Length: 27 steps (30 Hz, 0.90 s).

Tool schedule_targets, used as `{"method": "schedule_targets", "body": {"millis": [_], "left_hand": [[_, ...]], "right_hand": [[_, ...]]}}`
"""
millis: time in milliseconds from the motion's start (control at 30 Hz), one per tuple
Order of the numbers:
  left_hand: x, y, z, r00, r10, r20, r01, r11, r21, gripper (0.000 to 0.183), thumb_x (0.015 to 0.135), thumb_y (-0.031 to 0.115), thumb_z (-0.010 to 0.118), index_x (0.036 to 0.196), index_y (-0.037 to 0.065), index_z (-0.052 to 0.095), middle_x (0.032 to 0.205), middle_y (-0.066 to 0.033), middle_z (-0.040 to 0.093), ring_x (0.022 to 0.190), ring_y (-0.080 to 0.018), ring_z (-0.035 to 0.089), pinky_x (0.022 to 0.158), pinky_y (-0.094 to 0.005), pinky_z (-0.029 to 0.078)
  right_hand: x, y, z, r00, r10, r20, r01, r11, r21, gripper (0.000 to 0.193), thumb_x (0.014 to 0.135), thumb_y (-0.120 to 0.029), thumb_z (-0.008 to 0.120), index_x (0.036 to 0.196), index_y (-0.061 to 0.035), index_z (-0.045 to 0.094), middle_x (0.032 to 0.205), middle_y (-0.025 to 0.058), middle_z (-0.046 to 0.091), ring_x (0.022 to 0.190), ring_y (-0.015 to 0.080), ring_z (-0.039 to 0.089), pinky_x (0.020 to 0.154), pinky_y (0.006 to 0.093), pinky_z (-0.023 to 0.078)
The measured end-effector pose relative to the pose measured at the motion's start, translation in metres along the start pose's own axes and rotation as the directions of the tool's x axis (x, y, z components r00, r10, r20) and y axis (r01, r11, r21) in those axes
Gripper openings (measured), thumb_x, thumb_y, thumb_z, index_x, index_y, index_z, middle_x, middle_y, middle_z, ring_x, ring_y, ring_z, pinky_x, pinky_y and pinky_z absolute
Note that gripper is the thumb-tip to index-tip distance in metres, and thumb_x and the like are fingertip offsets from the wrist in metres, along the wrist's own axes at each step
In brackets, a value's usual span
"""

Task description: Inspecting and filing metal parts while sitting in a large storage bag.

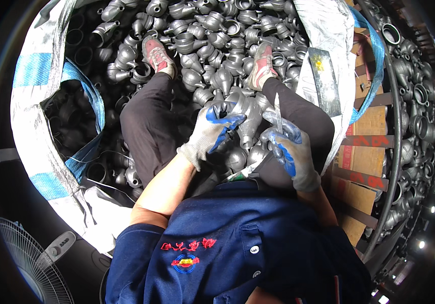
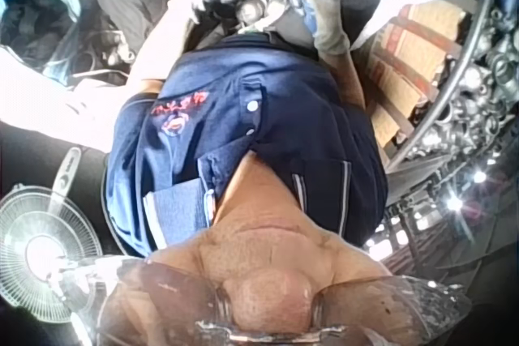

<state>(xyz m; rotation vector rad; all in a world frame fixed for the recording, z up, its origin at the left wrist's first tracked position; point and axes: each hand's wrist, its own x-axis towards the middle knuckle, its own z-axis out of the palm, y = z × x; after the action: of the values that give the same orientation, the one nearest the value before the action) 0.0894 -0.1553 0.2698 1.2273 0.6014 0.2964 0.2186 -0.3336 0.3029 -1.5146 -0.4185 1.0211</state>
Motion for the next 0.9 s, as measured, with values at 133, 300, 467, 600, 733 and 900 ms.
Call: {"method": "schedule_targets", "body": {"millis": [133, 300, 467, 600, 733, 900], "left_hand": [[-0.003, 0.002, 0.001, 0.997, -0.072, 0.034, 0.076, 0.983, -0.167, 0.013, 0.083, 0.009, 0.069, 0.094, 0.003, 0.066, 0.083, 0.0015, 0.062, 0.073, -0.0060, 0.054, 0.066, -0.0227, 0.046], [-0.008, 0.009, 0.009, 0.993, -0.015, 0.116, 0.048, 0.956, -0.290, 0.014, 0.083, 0.007, 0.067, 0.096, 0.003, 0.064, 0.086, 0.0015, 0.062, 0.078, -0.0073, 0.055, 0.070, -0.0233, 0.046], [-0.005, -0.004, 0.014, 0.974, 0.021, 0.227, 0.059, 0.939, -0.338, 0.033, 0.081, 0.005, 0.067, 0.112, 0.001, 0.058, 0.100, -0.0031, 0.063, 0.088, -0.0102, 0.059, 0.080, -0.0254, 0.048], [0.000, -0.004, 0.014, 0.986, -0.018, 0.166, 0.050, 0.980, -0.192, 0.040, 0.079, 0.004, 0.070, 0.116, 0.000, 0.056, 0.102, -0.0033, 0.063, 0.090, -0.0104, 0.059, 0.082, -0.0252, 0.048], [0.003, 0.005, 0.009, 0.834, 0.517, 0.193, -0.514, 0.598, 0.615, 0.090, 0.052, 0.036, 0.085, 0.130, 0.011, 0.048, 0.139, -0.0158, 0.039, 0.130, -0.0382, 0.033, 0.107, -0.0495, 0.030], [0.008, -0.011, 0.007, 0.781, 0.497, 0.380, -0.580, 0.350, 0.736, 0.083, 0.054, 0.049, 0.081, 0.126, 0.016, 0.054, 0.140, -0.0117, 0.041, 0.133, -0.0402, 0.029, 0.106, -0.0528, 0.029]], "right_hand": [[-0.008, -0.007, 0.016, 0.987, -0.147, -0.066, 0.140, 0.985, -0.101, 0.039, 0.083, 0.000, 0.063, 0.121, 0.0029, 0.056, 0.094, 0.0048, 0.067, 0.074, 0.0035, 0.059, 0.065, 0.0175, 0.048], [-0.004, -0.002, 0.026, 0.820, -0.562, 0.106, 0.493, 0.600, -0.630, 0.060, 0.074, -0.010, 0.077, 0.128, -0.0016, 0.051, 0.107, 0.0102, 0.065, 0.096, 0.0204, 0.064, 0.083, 0.0314, 0.050], [0.010, -0.001, 0.030, 0.741, -0.669, 0.058, 0.555, 0.561, -0.615, 0.038, 0.074, 0.001, 0.074, 0.109, -0.0001, 0.060, 0.103, 0.0108, 0.063, 0.093, 0.0165, 0.062, 0.080, 0.0279, 0.050], [0.008, -0.018, 0.026, 0.867, -0.495, -0.055, 0.408, 0.769, -0.493, 0.023, 0.077, 0.002, 0.071, 0.099, -0.0002, 0.063, 0.092, 0.0054, 0.066, 0.085, 0.0127, 0.063, 0.073, 0.0262, 0.051], [0.005, -0.019, 0.020, 0.828, -0.560, 0.006, 0.446, 0.653, -0.612, 0.025, 0.074, 0.000, 0.073, 0.097, -0.0010, 0.065, 0.087, 0.0044, 0.067, 0.078, 0.0108, 0.063, 0.070, 0.0265, 0.051], [-0.001, -0.018, 0.019, 0.849, -0.528, 0.001, 0.426, 0.684, -0.592, 0.026, 0.071, 0.001, 0.074, 0.095, -0.0007, 0.065, 0.089, 0.0058, 0.069, 0.079, 0.0099, 0.064, 0.072, 0.0264, 0.052]]}}
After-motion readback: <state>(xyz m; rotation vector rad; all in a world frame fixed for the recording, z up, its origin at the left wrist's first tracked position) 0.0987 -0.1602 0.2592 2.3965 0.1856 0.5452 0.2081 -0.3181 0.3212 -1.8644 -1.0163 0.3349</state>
